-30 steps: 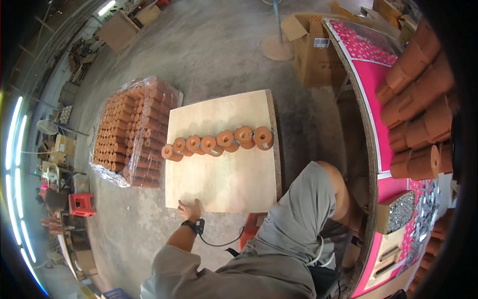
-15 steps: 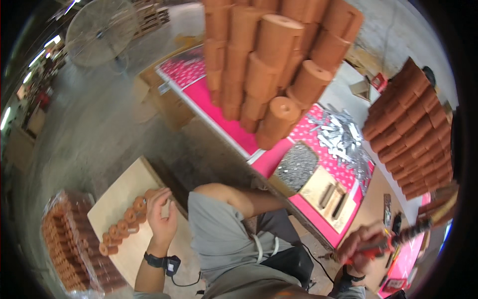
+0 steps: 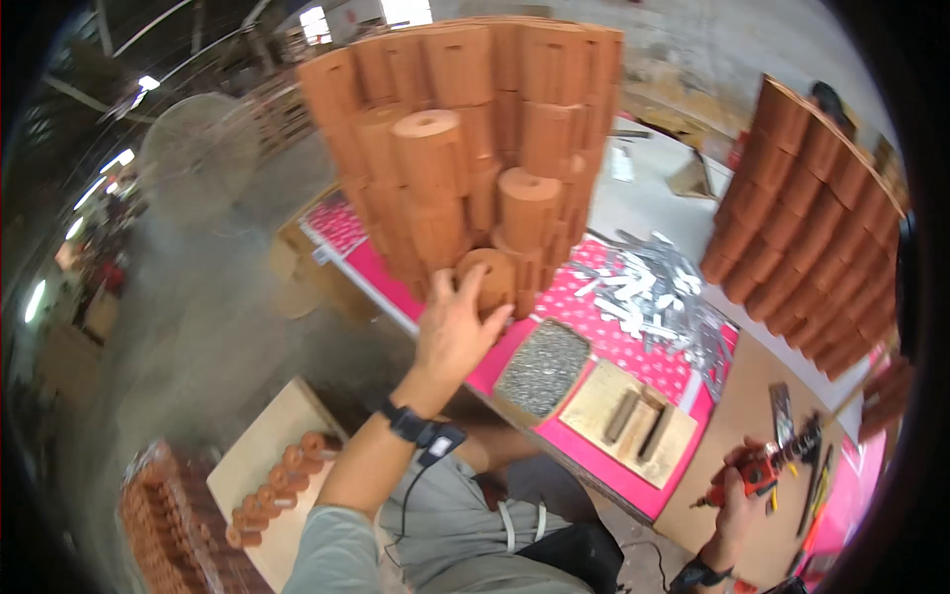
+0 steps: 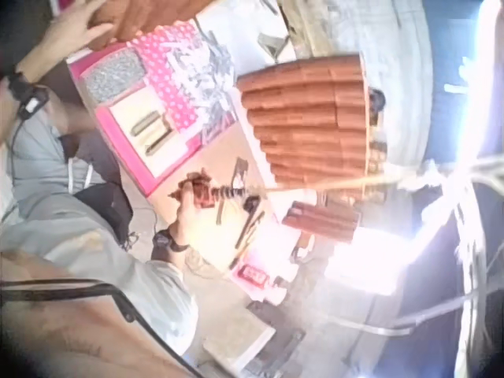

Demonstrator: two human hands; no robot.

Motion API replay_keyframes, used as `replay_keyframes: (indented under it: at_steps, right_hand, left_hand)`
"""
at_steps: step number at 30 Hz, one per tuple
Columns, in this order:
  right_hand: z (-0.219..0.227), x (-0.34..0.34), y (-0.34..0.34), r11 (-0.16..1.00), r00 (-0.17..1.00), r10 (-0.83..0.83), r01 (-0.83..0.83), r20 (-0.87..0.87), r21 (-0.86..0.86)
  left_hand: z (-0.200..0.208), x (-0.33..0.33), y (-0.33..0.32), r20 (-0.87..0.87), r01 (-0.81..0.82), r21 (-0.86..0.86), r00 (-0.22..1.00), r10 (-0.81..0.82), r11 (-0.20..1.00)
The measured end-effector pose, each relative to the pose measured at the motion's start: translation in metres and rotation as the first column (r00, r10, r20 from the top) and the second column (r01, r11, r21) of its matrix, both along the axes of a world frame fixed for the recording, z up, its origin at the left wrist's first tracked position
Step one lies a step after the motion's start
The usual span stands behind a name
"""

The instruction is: Using a pneumatic screwdriver to attach metal plates to small curved wooden blocks.

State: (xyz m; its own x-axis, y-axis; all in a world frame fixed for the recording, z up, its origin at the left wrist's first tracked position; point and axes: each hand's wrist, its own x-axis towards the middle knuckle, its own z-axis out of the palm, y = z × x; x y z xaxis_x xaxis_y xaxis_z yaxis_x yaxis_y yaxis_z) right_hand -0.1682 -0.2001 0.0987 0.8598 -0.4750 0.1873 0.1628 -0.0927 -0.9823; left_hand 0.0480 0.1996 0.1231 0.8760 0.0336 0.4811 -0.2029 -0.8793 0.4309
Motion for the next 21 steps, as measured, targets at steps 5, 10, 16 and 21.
replay_keyframes:
  at_steps: [5, 10, 16, 21]
  right_hand:
    - [-0.040, 0.011, -0.063, 0.990, 0.998, -0.036, 0.044, 0.060, -0.132]
    - [-0.039, 0.040, -0.065, 0.997, 0.996, 0.042, -0.037, 0.079, -0.064]
    - [-0.028, 0.047, -0.072, 0.974, 0.996, 0.071, -0.058, 0.054, -0.220]
    - [-0.032, 0.049, -0.049, 0.990, 0.990, -0.108, 0.098, -0.094, -0.103]
  left_hand:
    - [-0.008, 0.020, -0.035, 0.030, 0.010, -0.224, 1.000, -0.004, 0.975]
    - [-0.016, 0.002, -0.026, 0.084, 0.009, -0.276, 0.996, 0.015, 0.961]
    - [-0.005, -0.024, -0.032, 0.238, 0.134, -0.309, 0.969, -0.059, 0.942]
    - [0.017, -0.059, -0.058, 0.195, 0.403, -0.789, 0.881, -0.432, 0.464]
